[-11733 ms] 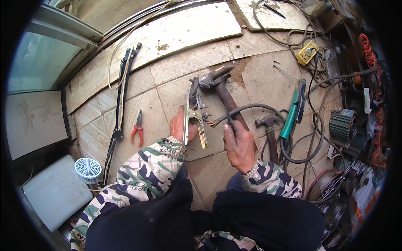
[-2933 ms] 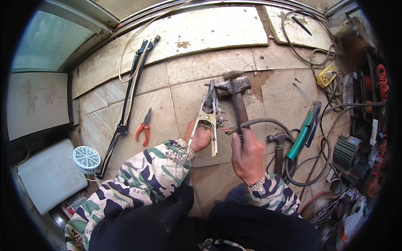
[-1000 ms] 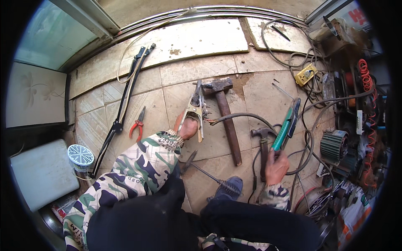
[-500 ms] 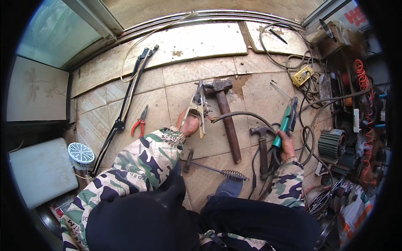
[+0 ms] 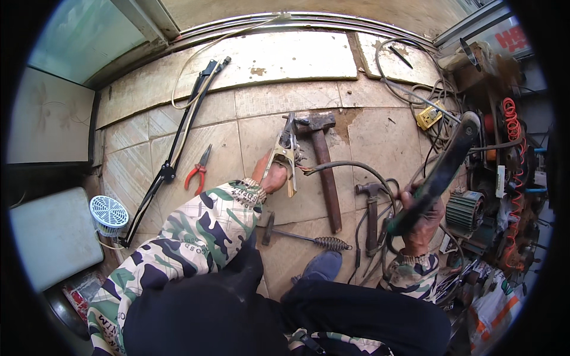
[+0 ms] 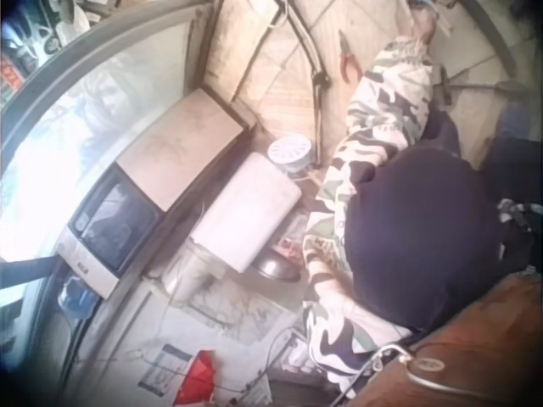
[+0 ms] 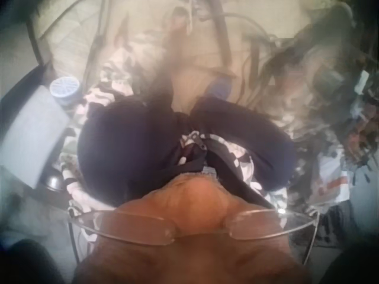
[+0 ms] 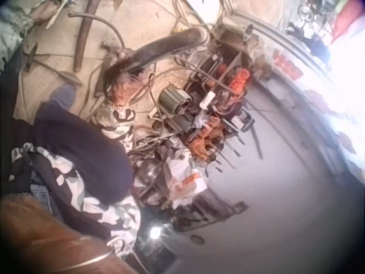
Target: The person sits on the floor and welds a metal piece held in a clamp using a welding torch. They repeatedly reposition the piece with pliers and a hammer, then weld it again.
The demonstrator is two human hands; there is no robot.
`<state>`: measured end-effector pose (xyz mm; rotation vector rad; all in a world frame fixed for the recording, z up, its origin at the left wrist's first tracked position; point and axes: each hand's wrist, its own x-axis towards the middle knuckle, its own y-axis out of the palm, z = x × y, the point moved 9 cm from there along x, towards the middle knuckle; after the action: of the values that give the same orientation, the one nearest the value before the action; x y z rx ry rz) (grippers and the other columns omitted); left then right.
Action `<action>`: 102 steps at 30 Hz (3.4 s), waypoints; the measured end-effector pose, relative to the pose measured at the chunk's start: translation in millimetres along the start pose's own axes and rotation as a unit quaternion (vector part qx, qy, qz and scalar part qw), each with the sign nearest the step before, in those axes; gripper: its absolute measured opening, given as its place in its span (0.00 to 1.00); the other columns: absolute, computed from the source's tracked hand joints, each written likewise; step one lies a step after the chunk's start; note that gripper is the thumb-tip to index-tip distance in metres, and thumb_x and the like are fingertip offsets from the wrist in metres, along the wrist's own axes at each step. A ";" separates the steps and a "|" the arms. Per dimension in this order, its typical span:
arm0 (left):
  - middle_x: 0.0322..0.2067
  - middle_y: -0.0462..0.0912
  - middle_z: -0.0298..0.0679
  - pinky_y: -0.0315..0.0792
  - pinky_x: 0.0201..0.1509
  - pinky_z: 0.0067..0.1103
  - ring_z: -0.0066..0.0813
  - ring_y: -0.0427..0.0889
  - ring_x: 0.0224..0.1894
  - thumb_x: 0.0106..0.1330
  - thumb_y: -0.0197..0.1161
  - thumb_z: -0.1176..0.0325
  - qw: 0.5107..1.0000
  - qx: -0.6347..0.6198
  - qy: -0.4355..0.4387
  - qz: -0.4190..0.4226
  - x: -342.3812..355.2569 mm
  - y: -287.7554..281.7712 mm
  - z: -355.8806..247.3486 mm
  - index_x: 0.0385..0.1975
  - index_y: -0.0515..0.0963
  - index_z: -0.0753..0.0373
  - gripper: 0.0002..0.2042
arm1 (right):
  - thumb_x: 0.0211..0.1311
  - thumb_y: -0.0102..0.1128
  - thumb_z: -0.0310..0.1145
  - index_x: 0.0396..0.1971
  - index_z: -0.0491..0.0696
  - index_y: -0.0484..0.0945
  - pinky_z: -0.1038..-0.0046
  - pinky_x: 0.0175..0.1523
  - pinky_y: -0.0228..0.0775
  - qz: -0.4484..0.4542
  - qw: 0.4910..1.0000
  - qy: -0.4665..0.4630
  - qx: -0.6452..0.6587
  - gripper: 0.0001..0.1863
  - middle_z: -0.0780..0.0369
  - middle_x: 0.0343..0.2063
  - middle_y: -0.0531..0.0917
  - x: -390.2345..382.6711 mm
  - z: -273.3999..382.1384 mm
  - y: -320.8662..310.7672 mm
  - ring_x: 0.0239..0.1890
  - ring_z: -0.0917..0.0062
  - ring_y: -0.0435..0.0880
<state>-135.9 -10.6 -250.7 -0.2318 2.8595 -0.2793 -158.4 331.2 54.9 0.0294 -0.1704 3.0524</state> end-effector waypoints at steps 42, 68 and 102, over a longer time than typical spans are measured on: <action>0.52 0.81 0.52 0.74 0.64 0.44 0.49 0.81 0.55 0.75 0.53 0.64 0.996 -0.057 -0.020 0.061 -4.5 8.3 -11.0 0.57 0.75 0.68 0.18 | 0.54 0.58 0.15 0.42 0.40 0.83 0.74 0.46 0.77 0.120 0.982 0.115 -0.094 0.15 0.59 0.34 0.88 -37.7 -79.7 139.8 0.38 0.78 0.86; 0.45 0.85 0.59 0.78 0.54 0.39 0.60 0.84 0.50 0.66 0.58 0.65 1.000 -0.008 0.007 0.018 -5.5 1.5 -3.2 0.55 0.76 0.68 0.19 | 0.53 0.58 0.13 0.43 0.40 0.83 0.75 0.47 0.76 0.121 0.981 0.121 -0.091 0.17 0.60 0.34 0.88 -38.1 -85.1 141.1 0.38 0.79 0.86; 0.42 0.86 0.54 0.79 0.51 0.37 0.54 0.86 0.46 0.68 0.56 0.64 0.999 -0.005 0.039 0.017 -8.0 1.4 -35.3 0.52 0.79 0.65 0.17 | 0.53 0.61 0.15 0.41 0.41 0.83 0.75 0.45 0.77 0.119 0.981 0.114 -0.104 0.15 0.61 0.33 0.88 -37.3 -90.5 140.8 0.37 0.79 0.85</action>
<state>-137.9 -1.9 -215.6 -0.1783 2.9389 -0.2719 -134.5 198.8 -51.5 -0.3807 -0.5078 3.2196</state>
